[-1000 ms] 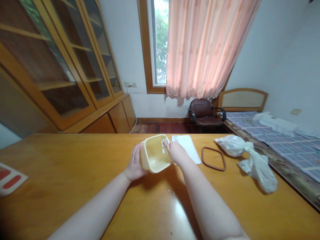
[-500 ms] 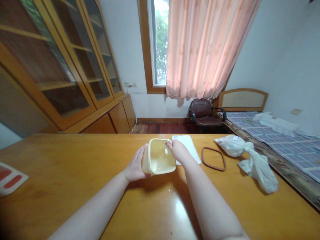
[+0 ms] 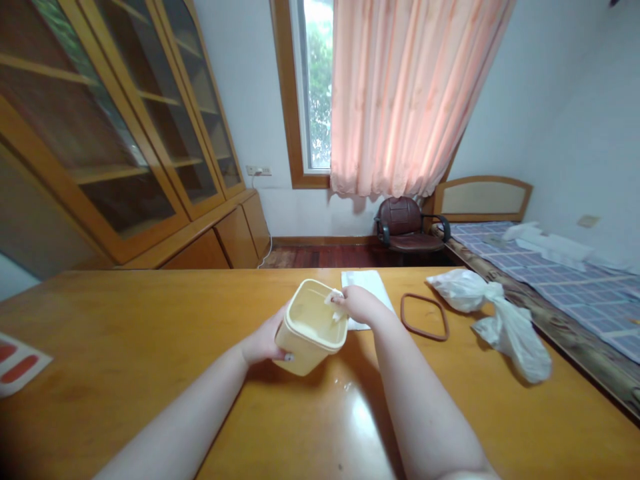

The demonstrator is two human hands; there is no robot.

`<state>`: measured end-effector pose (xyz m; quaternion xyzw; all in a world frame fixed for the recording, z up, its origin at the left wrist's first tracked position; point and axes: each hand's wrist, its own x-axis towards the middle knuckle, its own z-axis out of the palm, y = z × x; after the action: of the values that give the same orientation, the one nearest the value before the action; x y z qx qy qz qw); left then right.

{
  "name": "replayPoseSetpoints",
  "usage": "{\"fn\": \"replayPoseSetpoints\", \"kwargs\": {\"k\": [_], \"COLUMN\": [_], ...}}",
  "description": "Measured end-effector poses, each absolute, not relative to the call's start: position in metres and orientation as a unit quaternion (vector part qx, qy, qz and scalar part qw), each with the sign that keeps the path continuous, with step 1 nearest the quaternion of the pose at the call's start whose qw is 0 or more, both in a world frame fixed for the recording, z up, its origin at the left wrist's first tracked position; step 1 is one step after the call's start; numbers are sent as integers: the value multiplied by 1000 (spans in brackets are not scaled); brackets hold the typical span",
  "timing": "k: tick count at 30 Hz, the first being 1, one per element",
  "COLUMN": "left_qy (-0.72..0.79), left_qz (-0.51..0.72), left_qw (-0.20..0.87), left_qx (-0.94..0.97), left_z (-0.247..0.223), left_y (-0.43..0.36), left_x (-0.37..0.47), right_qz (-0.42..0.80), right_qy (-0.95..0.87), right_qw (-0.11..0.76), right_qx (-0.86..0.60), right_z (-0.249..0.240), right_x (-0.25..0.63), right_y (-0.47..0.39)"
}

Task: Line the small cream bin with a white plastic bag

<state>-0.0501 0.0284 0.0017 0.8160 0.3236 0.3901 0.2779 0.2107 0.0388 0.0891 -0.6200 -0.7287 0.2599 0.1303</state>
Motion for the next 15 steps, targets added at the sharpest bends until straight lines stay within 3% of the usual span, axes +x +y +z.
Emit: {"fn": "replayPoseSetpoints", "kwargs": {"k": [3, 5, 15], "left_qy": [237, 212, 224], "left_qz": [326, 306, 323], "left_qw": [504, 576, 658], "left_qx": [764, 728, 643], "left_z": [7, 12, 2], "left_y": [30, 31, 32], "left_x": [-52, -54, -57], "right_qz": [274, 287, 255], "right_qy": [-726, -725, -722], "right_qw": [99, 94, 127], "right_qx": [-623, -619, -631], "right_z": [95, 99, 98], "right_x": [210, 207, 200], "right_y": [35, 33, 34]}}
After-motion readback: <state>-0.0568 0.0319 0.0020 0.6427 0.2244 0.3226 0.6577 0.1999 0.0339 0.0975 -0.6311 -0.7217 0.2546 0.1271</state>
